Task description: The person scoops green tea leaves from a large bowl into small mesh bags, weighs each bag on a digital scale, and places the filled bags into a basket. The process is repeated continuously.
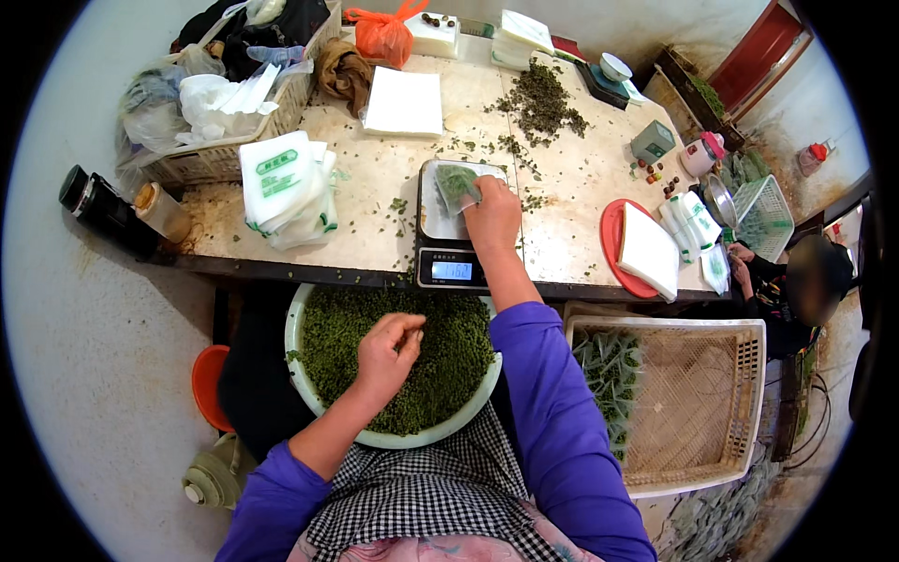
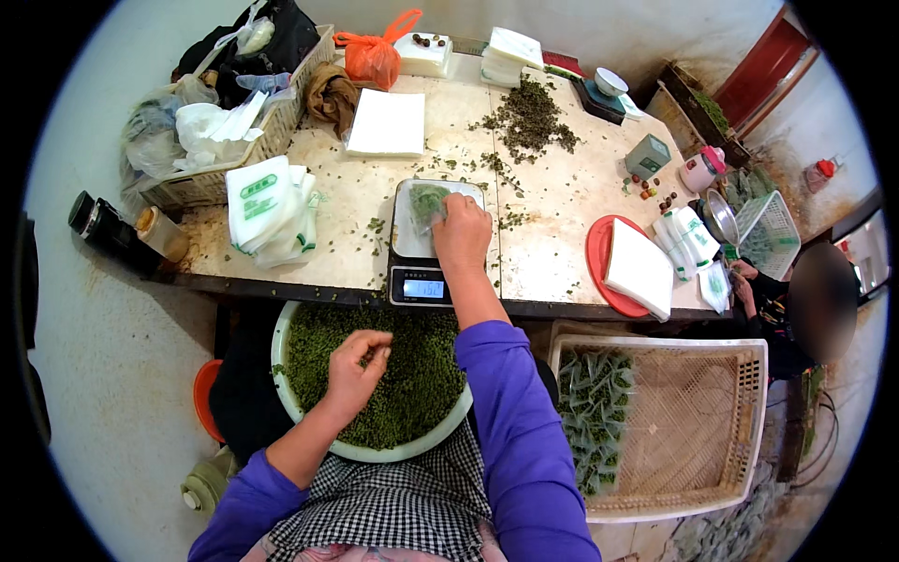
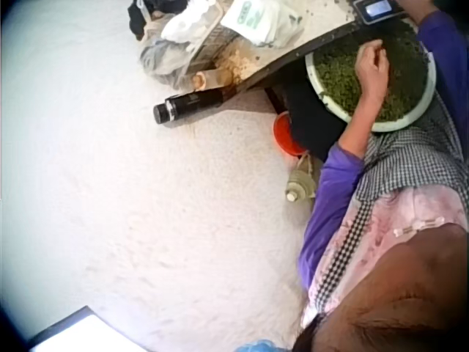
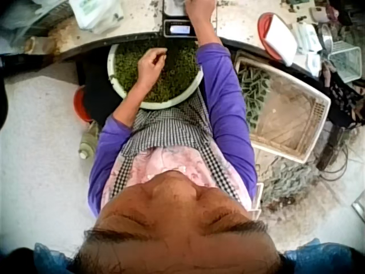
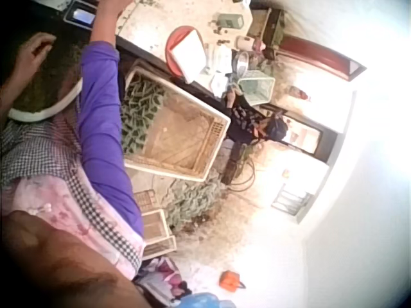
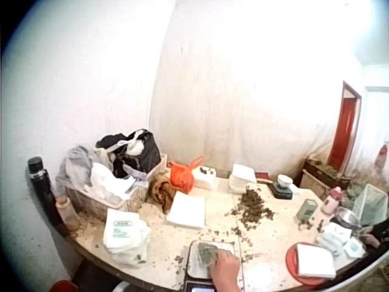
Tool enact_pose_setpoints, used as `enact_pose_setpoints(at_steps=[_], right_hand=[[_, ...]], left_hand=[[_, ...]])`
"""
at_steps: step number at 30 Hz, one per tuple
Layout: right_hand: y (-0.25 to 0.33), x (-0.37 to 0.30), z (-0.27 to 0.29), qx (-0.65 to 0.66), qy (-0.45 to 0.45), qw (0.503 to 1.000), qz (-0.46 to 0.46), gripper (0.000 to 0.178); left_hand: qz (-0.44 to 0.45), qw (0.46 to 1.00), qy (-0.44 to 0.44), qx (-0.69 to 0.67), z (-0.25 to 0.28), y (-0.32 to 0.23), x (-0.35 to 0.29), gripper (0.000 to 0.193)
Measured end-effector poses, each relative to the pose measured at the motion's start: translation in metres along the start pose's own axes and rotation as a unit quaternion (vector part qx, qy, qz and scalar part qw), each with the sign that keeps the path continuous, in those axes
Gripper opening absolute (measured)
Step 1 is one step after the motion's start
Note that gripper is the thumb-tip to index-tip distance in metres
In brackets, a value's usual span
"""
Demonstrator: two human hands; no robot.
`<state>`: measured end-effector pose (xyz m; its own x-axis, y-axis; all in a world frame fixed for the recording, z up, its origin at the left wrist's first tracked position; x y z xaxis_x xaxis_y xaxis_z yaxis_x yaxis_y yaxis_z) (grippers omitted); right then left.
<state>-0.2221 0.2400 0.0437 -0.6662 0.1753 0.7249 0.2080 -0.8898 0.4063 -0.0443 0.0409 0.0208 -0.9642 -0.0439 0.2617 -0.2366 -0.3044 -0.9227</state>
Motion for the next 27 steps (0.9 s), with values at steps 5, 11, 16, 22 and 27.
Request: enact_pose_setpoints(at_steps=[5,11,16,22,27], right_hand=[[0.058,-0.004,0.09,0.055,0.268,0.96,-0.064,0.026],[0.101,-0.081,0.134,0.149,0.424,0.893,0.039,0.027],[0.111,-0.089,0.179,0.151,0.316,0.925,0.152,0.03],[0.115,-0.116,0.175,-0.03,0.485,0.846,0.219,0.061],[0.105,-0.133,0.149,-0.009,0.571,0.801,0.18,0.072]], left_hand=[[-0.14,0.97,-0.121,0.16,0.028,-0.017,0.011,0.064],[-0.047,0.984,0.036,0.166,0.024,-0.004,-0.038,0.073],[-0.043,0.985,0.04,0.159,0.032,0.017,-0.055,0.067],[-0.106,0.981,0.052,0.152,0.029,0.029,-0.061,0.069],[-0.103,0.979,0.081,0.157,0.025,0.034,-0.063,0.066]])
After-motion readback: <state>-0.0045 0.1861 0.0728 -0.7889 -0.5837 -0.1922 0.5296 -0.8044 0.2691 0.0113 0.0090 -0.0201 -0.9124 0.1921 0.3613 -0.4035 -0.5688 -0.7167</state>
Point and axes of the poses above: each hand's wrist, its own x-axis towards the middle knuckle, its own z-axis out of the back of the hand, y = z × x, the point moved 1 cm from there along x, towards the middle knuckle, and after that the axes turned 9 degrees about -y, right-handed, at the moved point
